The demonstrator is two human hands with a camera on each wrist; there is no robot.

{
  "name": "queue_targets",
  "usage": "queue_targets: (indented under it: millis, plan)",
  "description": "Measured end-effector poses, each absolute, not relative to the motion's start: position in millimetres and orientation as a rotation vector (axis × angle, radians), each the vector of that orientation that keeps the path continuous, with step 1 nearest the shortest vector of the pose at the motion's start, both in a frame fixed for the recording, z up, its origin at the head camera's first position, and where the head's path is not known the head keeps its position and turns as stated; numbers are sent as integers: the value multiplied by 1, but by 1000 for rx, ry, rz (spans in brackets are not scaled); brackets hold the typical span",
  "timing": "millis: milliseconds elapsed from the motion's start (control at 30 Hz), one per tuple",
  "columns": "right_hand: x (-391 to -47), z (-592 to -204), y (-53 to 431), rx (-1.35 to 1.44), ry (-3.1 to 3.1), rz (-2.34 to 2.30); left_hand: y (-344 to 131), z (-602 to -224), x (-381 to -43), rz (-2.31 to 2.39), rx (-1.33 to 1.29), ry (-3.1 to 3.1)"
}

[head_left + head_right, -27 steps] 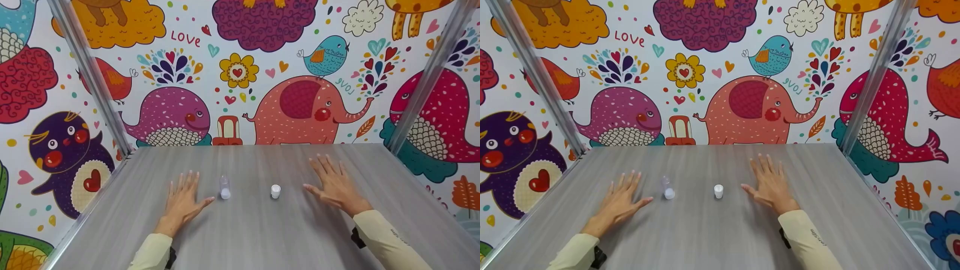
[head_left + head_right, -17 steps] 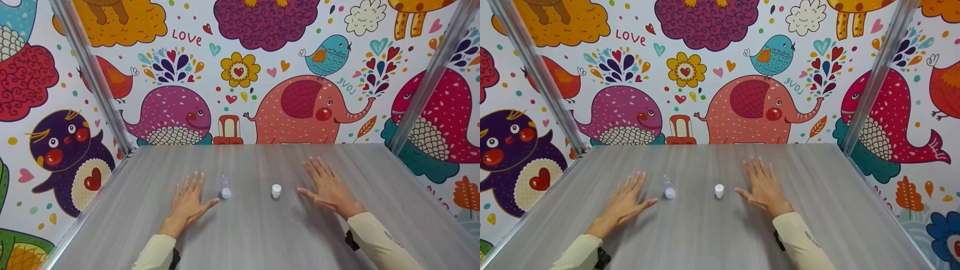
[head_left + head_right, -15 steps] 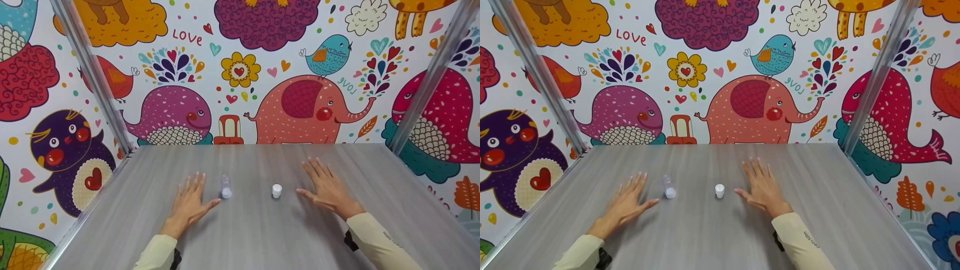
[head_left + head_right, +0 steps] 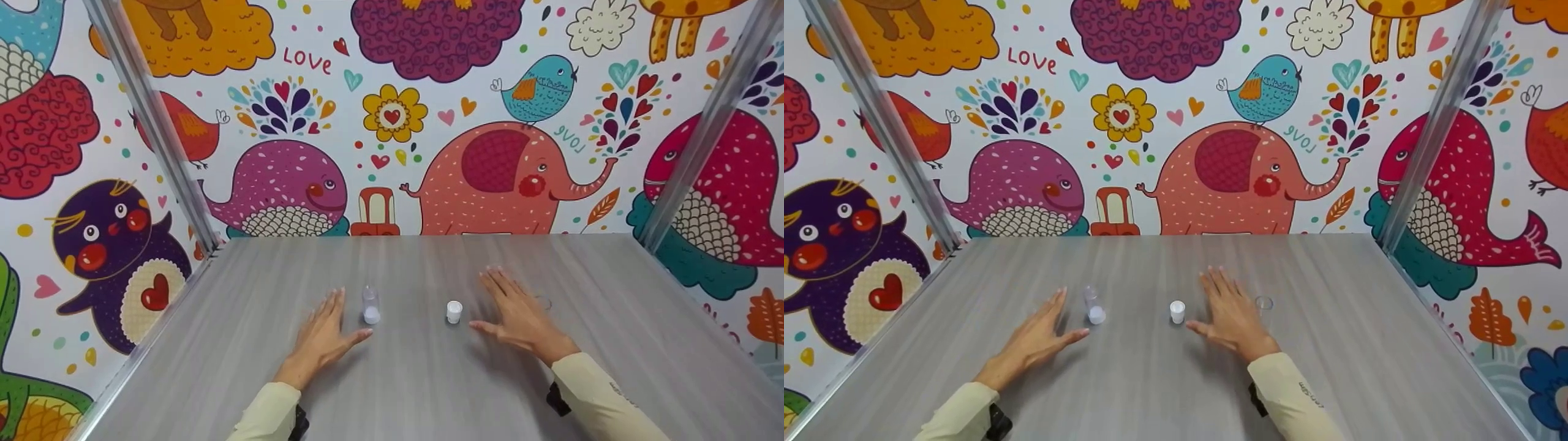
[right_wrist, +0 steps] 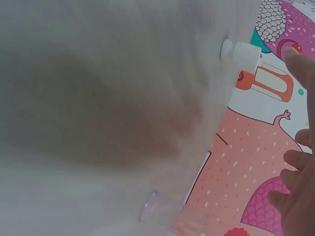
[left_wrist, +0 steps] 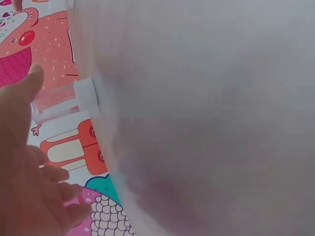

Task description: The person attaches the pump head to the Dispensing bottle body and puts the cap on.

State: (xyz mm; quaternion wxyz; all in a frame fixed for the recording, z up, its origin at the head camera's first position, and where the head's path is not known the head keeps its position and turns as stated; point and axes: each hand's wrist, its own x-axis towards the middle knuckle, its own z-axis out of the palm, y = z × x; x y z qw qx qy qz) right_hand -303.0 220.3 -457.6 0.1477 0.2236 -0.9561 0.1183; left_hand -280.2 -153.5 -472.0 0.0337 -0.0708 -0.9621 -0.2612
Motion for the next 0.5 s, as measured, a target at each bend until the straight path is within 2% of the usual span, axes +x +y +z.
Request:
queue_targets:
  millis: [500]
  plan:
    - [-305, -472, 202, 634, -2787, 512, -142, -483, -283, -962, -177, -2809]
